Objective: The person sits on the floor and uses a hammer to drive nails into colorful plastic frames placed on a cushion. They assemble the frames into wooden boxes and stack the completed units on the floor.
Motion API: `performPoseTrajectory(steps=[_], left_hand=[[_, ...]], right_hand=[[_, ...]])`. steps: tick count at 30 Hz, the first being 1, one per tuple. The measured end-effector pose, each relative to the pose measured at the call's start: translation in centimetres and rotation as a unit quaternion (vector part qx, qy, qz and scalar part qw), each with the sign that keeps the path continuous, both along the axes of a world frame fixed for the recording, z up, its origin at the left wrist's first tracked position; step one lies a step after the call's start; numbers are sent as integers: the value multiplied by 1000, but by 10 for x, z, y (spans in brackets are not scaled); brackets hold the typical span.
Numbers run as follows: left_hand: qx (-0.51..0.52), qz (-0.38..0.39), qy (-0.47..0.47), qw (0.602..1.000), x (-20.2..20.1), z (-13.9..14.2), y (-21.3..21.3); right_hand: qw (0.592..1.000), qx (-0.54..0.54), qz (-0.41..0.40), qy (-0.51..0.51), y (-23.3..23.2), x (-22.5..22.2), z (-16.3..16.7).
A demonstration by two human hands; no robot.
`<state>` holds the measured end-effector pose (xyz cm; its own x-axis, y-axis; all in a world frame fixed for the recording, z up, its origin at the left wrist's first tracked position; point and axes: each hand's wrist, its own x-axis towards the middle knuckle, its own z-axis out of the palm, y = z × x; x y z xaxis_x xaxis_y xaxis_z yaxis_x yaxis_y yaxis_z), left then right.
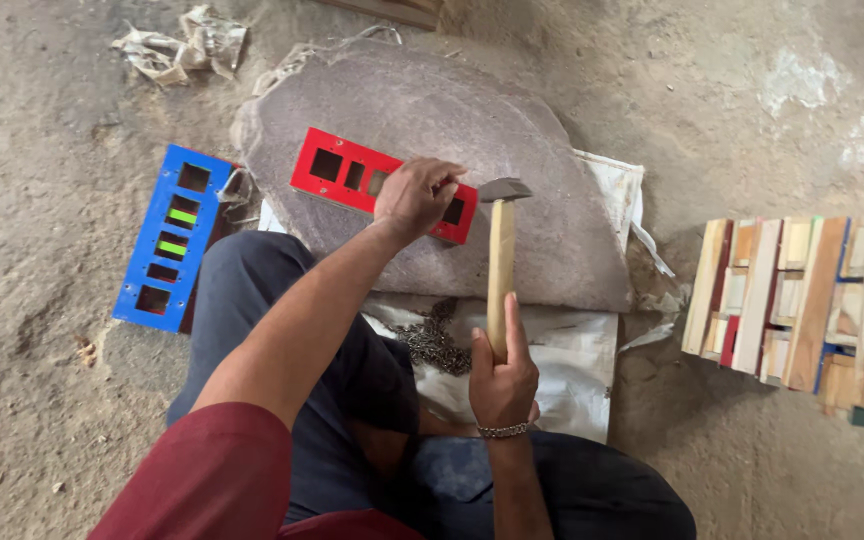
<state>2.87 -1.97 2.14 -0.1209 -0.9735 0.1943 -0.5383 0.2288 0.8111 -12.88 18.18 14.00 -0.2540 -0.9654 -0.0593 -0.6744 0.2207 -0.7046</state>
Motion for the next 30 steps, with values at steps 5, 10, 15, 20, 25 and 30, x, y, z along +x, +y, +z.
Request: performPoseTrajectory(steps=[5,10,15,20,25,30], left_hand=[[70,-3,27,997,2,1,2],[45,5,54,998,1,0,2],[65,11,44,997,1,0,1],[54,27,45,997,2,1,2],[54,22,40,997,3,4,3],[79,27,53,995,3,8,4]], right_hand=[[995,101,0,0,-14,0,-2],[992,-77,85,61,-23,1,-8],[996,67,40,45,-27,1,-9],[995,-62,64,44,-23,3,-9],[996,-10,58,61,-24,2,-12],[991,-86,63,77,-21,3,-14]])
